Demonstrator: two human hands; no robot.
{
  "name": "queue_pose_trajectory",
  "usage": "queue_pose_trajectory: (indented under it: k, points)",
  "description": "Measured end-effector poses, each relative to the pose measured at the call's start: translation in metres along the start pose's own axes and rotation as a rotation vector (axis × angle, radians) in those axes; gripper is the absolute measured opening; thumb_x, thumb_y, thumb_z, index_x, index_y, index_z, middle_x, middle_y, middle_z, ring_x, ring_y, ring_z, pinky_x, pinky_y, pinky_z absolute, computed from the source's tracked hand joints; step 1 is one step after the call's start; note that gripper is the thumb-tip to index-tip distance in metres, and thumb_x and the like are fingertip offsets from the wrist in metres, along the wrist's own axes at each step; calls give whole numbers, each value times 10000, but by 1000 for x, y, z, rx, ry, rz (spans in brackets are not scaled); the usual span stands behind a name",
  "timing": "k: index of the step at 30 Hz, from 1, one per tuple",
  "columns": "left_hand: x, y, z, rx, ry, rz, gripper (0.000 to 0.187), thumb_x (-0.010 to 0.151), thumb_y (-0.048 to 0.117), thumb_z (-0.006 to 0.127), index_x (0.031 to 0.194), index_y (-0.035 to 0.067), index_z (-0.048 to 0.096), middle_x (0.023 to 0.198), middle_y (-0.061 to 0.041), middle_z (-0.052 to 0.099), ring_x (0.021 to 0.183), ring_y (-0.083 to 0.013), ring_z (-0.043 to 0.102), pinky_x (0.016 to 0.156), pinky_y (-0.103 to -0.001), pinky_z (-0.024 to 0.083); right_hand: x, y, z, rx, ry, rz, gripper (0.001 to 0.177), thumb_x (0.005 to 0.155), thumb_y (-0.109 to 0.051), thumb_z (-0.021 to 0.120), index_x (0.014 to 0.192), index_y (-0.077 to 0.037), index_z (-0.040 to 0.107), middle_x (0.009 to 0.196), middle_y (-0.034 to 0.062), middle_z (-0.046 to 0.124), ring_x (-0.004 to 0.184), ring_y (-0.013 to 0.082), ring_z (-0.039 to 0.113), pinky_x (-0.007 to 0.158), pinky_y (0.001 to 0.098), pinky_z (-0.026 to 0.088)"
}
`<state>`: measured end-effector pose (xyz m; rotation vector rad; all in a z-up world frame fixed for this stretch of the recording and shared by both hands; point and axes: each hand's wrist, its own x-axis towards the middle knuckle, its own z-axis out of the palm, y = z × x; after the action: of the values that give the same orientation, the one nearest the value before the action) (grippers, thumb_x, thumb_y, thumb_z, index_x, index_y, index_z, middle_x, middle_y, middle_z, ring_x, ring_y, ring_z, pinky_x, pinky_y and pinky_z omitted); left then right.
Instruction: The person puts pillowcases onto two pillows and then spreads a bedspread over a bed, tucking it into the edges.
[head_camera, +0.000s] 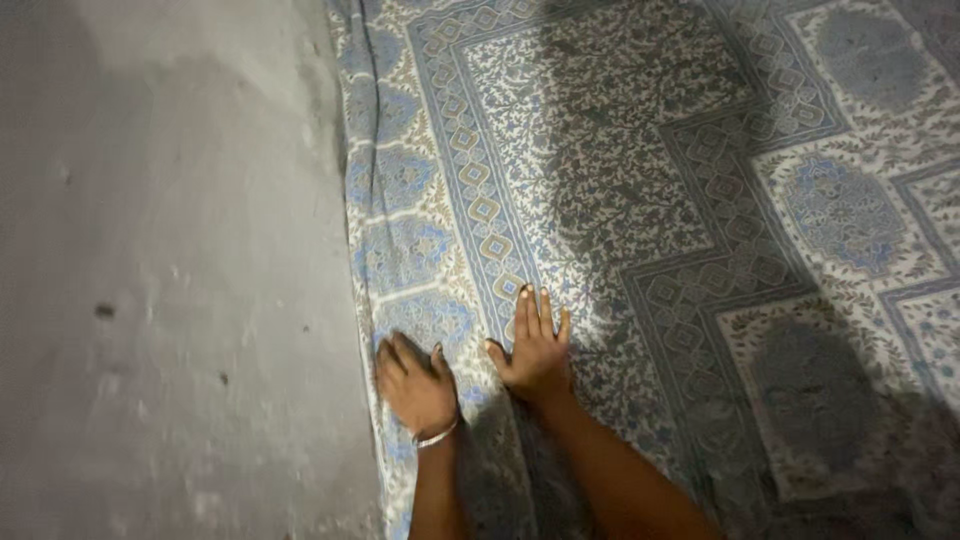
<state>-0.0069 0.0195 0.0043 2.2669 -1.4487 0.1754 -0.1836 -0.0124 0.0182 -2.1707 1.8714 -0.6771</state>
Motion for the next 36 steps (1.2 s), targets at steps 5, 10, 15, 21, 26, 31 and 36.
queue_pose_trajectory:
  k: [5,10,15,21,26,31,36]
  points:
    - [-29,-17,-32,6,72,14,749,929,436,676,1508,9,466,1390,-240,543,1242,-433,529,1024,-551,439,16,18,18,-10,-242,14,1066,910,-623,580,1560,77,106,1656,233,125,1538,388,48,1197,605,-1]
    - [-45,-29,-39,173,-28,-86,780,913,499,664,1491,21,449,1330,-244,547,1164,-420,549,947,-531,480,-11,41,7,280,-283,-22,966,901,-512,625,1608,-25,181,1699,175,163,1579,326,94,1243,537,21]
    - [-50,-41,-41,170,-106,-116,879,881,516,651,1527,-10,371,1343,-300,504,995,-450,650,738,-504,581,-129,-32,-35,64,-495,117,768,969,-651,490,1405,-19,451,1528,290,343,1367,426,365,1131,564,275]
    - [-43,-76,-5,259,-212,-119,476,988,527,576,1180,94,539,977,-134,740,745,-348,737,633,-485,600,-169,-71,6,-125,-286,-184,360,942,-271,527,1137,13,632,1122,193,599,1054,340,559,880,507,431]
    - [-29,-91,0,362,-259,85,243,1045,216,491,1282,193,539,829,-82,754,674,-291,738,578,-442,604,-162,-69,29,59,-273,-186,215,811,-128,593,984,-66,706,1085,126,632,1138,315,538,981,496,376]
    - [-25,-106,-4,482,-177,255,214,1045,184,472,1243,164,550,876,-89,733,653,-243,739,540,-384,604,-170,-87,59,149,-270,-73,230,825,-118,617,1021,-45,712,1114,127,633,1155,311,523,957,459,369]
    - [-17,-79,1,442,-259,-15,203,1169,266,441,1244,111,548,1043,-116,725,858,-270,758,686,-419,620,-160,-68,90,132,-240,-221,177,868,-75,581,975,-62,722,1122,94,663,1175,275,575,978,449,404]
